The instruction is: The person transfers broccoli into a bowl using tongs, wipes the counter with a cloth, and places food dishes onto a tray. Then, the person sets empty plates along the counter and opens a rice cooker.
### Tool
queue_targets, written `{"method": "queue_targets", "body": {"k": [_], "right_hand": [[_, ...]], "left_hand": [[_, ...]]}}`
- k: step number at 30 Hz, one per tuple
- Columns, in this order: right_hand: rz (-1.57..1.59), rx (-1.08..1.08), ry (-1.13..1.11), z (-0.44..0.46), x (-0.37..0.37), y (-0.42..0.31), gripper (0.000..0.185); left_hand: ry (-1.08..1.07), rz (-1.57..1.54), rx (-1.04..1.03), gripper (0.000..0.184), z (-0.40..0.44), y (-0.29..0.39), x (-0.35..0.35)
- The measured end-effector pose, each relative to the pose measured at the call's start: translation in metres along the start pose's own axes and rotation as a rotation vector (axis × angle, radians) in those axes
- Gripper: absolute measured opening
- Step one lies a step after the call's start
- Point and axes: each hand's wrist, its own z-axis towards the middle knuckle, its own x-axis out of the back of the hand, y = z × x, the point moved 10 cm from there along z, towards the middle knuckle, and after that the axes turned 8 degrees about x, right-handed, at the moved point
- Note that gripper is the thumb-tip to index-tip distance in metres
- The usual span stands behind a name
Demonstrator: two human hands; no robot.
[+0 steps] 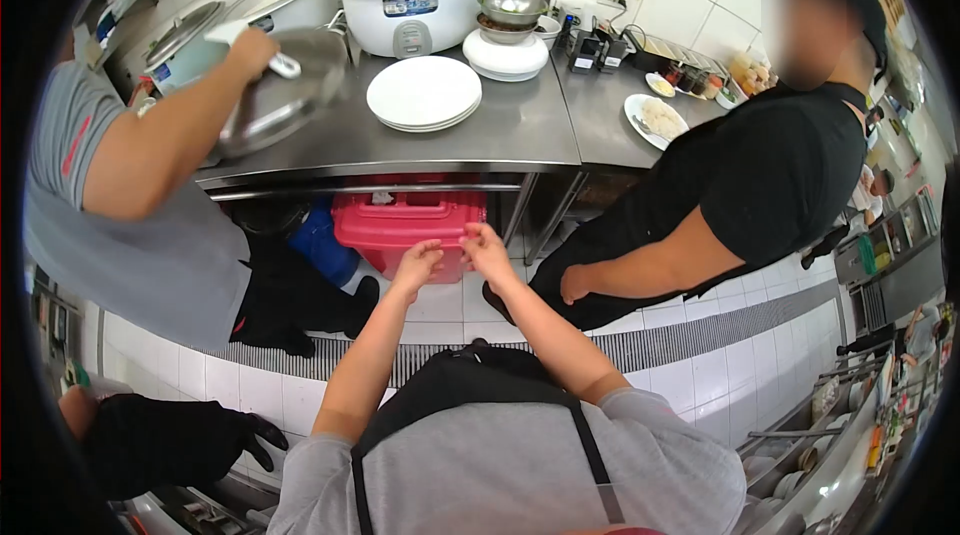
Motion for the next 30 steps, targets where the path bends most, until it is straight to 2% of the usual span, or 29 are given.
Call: {"method": "queue_targets", "body": {"k": [4, 8, 10, 12, 14, 18, 20, 21, 22, 24, 25, 27, 28, 30], "right_hand": [[0.120, 0.151, 0.101, 0.063, 0.011, -0.046, 0.029], [0.204, 0.137, 0.185, 0.130, 0.021, -0.069, 0.029], [0.135, 0.180, 0.235, 0.169, 0.035, -0.075, 0.031], [-0.027, 0.241, 0.305, 0.204, 0.056, -0.079, 0.037], [-0.383, 0.322, 0.406, 0.269, 0.094, -0.058, 0.050], [-0.473, 0.154, 0.328, 0.300, 0.082, -0.101, 0.061], [-0.597, 0.047, 0.080, 0.334, 0.068, -0.093, 0.061], [-0.914, 0.286, 0.135, 0.359, 0.071, -0.090, 0.053], [-0.915, 0.270, 0.133, 0.366, 0.076, -0.085, 0.053], [-1.128, 0.441, -0.012, 0.373, 0.064, -0.089, 0.040], [-1.133, 0.430, -0.013, 0.369, 0.066, -0.101, 0.040], [-0.641, -0.087, -0.201, 0.344, 0.065, -0.093, 0.029], [-0.640, -0.095, -0.189, 0.337, 0.067, -0.098, 0.029], [-0.298, -0.044, -0.020, 0.324, 0.080, -0.112, 0.028]], "left_hand": [[0.081, -0.047, -0.108, 0.034, 0.020, 0.029, 0.019], [0.127, -0.088, -0.158, 0.035, 0.027, 0.075, 0.042], [0.096, -0.064, -0.181, 0.039, 0.038, 0.099, 0.052], [0.129, -0.083, -0.201, 0.042, 0.052, 0.117, 0.070], [0.152, -0.090, -0.208, 0.044, 0.072, 0.135, 0.083], [0.248, -0.129, -0.094, 0.053, 0.111, 0.151, 0.090], [0.297, -0.128, -0.064, 0.056, 0.122, 0.159, 0.092], [0.298, -0.126, -0.047, 0.056, 0.127, 0.161, 0.095], [0.291, -0.053, -0.007, 0.060, 0.134, 0.163, 0.097], [0.273, 0.016, 0.036, 0.064, 0.155, 0.166, 0.105], [0.293, 0.031, 0.077, 0.069, 0.168, 0.161, 0.116], [0.355, -0.039, 0.122, 0.080, 0.180, 0.155, 0.124], [0.342, -0.032, 0.126, 0.080, 0.181, 0.157, 0.121], [0.311, -0.176, 0.105, 0.083, 0.179, 0.160, 0.114]]}}
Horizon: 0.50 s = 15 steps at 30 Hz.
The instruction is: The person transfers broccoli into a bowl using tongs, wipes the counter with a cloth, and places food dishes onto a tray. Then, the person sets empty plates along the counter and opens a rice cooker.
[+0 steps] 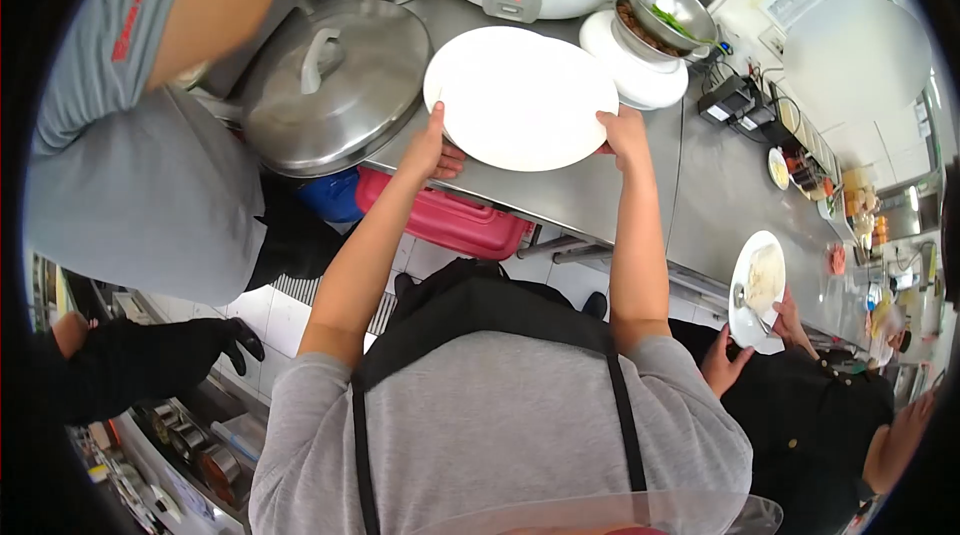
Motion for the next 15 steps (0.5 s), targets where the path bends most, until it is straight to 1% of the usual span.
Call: {"method": "queue_targets", "body": {"k": [1, 3, 4, 5, 6, 7, 8, 9, 10, 11, 12, 13, 15], "right_hand": [[-0.003, -0.011, 0.016, -0.011, 0.007, -0.002, 0.028], [0.132, 0.052, 0.127, -0.031, 0.027, -0.011, 0.026], [0.213, 0.099, 0.196, -0.039, 0.044, -0.003, 0.027], [0.296, 0.146, 0.263, -0.048, 0.067, 0.007, 0.028], [0.382, 0.104, 0.317, -0.063, 0.088, 0.019, 0.028], [0.478, 0.095, 0.375, -0.075, 0.113, 0.038, 0.029], [0.513, 0.056, 0.480, -0.097, 0.134, 0.043, 0.029], [0.529, 0.072, 0.536, -0.115, 0.153, 0.048, 0.029], [0.528, 0.068, 0.614, -0.131, 0.174, 0.061, 0.029], [0.478, 0.064, 0.710, -0.151, 0.188, 0.067, 0.030], [0.478, 0.059, 0.729, -0.162, 0.197, 0.076, 0.030], [0.469, 0.061, 0.838, -0.178, 0.213, 0.092, 0.030], [0.422, 0.029, 1.032, -0.204, 0.241, 0.121, 0.027]], "left_hand": [[0.005, 0.015, -0.012, 0.084, 0.001, 0.000, -0.002], [-0.010, 0.078, -0.007, 0.084, 0.004, -0.001, -0.002], [-0.005, 0.136, -0.008, 0.083, 0.005, 0.001, -0.002], [0.003, 0.139, 0.029, 0.069, 0.002, 0.003, -0.002], [0.000, 0.139, 0.037, 0.069, 0.007, 0.002, 0.000], [0.003, 0.232, 0.027, 0.060, 0.013, 0.003, 0.005], [0.004, 0.329, 0.014, 0.052, 0.017, 0.003, 0.005], [0.017, 0.381, 0.001, 0.042, 0.005, 0.015, 0.003], [0.006, 0.390, 0.005, 0.042, 0.003, 0.018, 0.001], [-0.001, 0.432, -0.039, 0.042, 0.003, 0.024, 0.002], [-0.010, 0.476, -0.084, 0.042, 0.004, 0.029, 0.003], [-0.020, 0.472, -0.103, 0.040, 0.007, 0.030, 0.005], [-0.040, 0.461, -0.074, 0.038, 0.008, 0.032, 0.011]]}}
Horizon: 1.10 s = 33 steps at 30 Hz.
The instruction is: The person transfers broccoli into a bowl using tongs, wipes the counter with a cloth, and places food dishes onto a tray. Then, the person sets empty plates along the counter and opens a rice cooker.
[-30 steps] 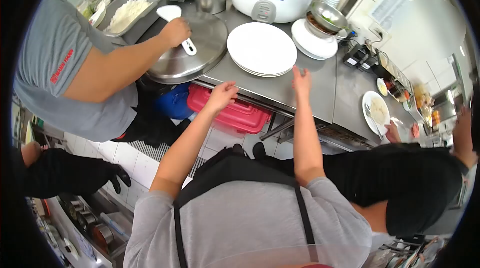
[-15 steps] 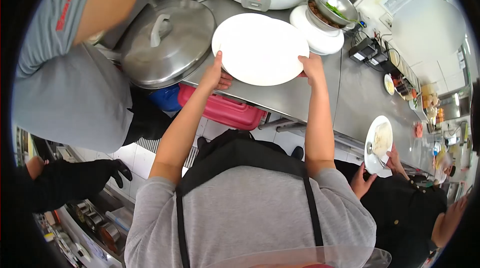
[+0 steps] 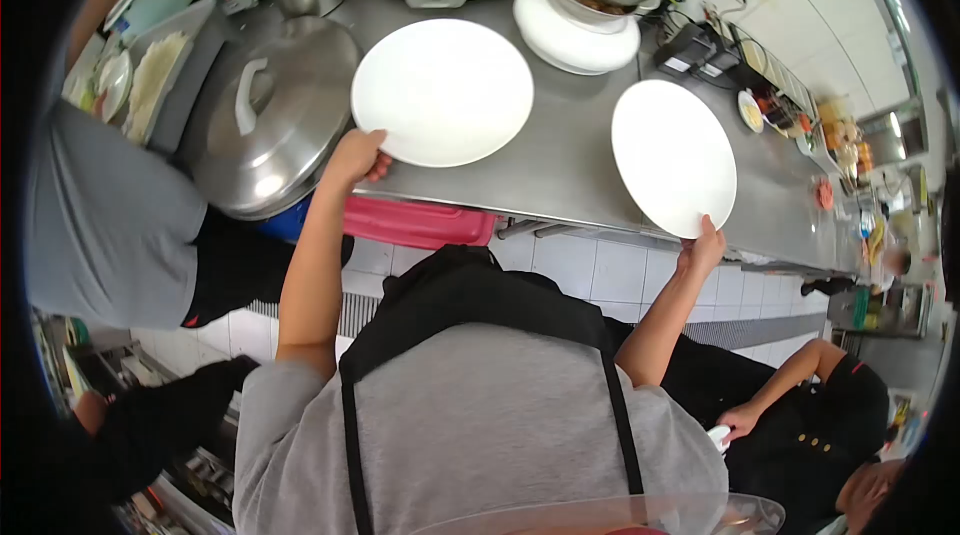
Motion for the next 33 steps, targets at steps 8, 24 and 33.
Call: {"method": "queue_targets", "body": {"k": [8, 24, 33], "right_hand": [[-0.038, 0.108, 0.412, 0.075, 0.096, 0.023, 0.024], [-0.551, 0.294, 0.430, 0.104, 0.097, -0.026, 0.062], [-0.438, 0.547, 0.184, 0.046, 0.061, -0.066, 0.052]], "left_hand": [[0.144, -0.301, -0.133, 0.033, -0.017, 0.033, 0.026], [-0.577, -0.442, 0.008, 0.035, -0.068, 0.082, -0.159], [-0.724, -0.418, 0.001, 0.039, -0.035, 0.091, -0.280]]}}
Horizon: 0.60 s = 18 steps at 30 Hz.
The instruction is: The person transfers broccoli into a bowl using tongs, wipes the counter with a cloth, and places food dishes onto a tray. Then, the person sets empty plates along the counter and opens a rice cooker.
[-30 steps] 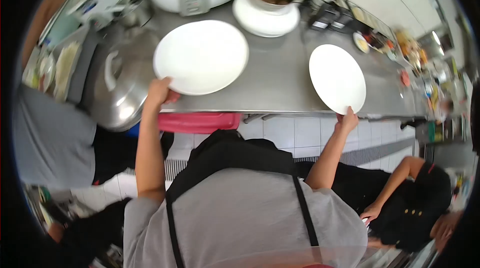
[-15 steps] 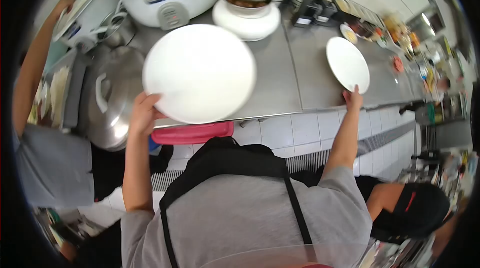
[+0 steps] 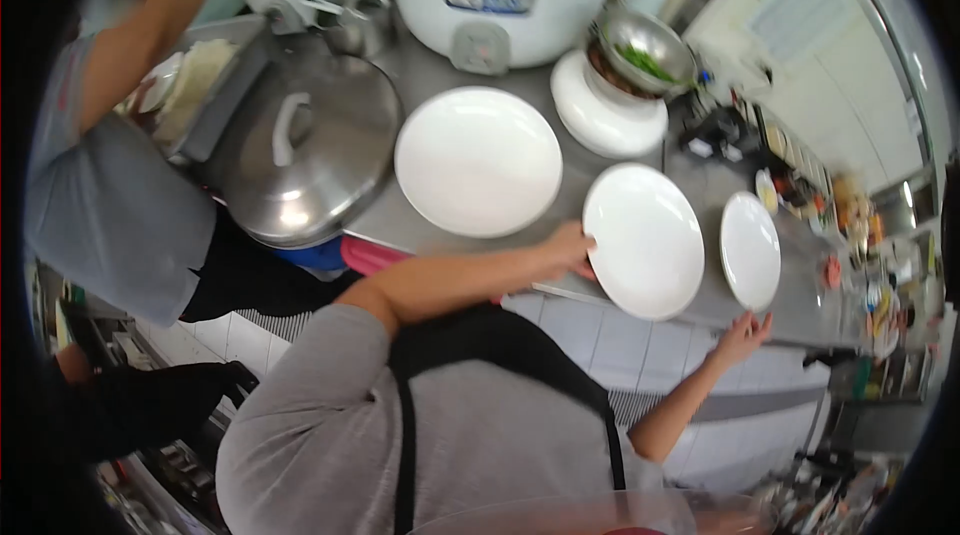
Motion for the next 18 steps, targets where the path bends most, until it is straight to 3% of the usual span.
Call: {"method": "queue_targets", "body": {"k": [2, 7, 11, 13, 16, 18], "right_hand": [[0.074, -0.060, -0.036, -0.008, -0.008, 0.003, 0.050], [0.157, 0.026, -0.105, -0.022, -0.039, -0.030, 0.046], [0.193, 0.109, -0.179, -0.022, -0.071, -0.061, 0.043], [0.182, 0.180, -0.193, -0.024, -0.082, -0.089, 0.037], [0.263, 0.239, -0.268, -0.015, -0.121, -0.121, 0.030], [0.289, 0.353, -0.254, -0.010, -0.142, -0.156, 0.025]], "left_hand": [[0.006, 0.013, -0.033, 0.041, 0.009, 0.002, 0.000], [-0.036, -0.051, -0.037, 0.047, 0.041, -0.010, -0.003], [-0.041, 0.068, -0.013, 0.048, 0.041, -0.003, 0.002], [-0.149, 0.188, 0.283, 0.049, 0.044, -0.037, 0.013], [-0.205, 0.309, 0.081, 0.042, -0.055, 0.014, 0.033], [-0.221, 0.195, -0.082, 0.036, -0.100, 0.036, 0.056]]}}
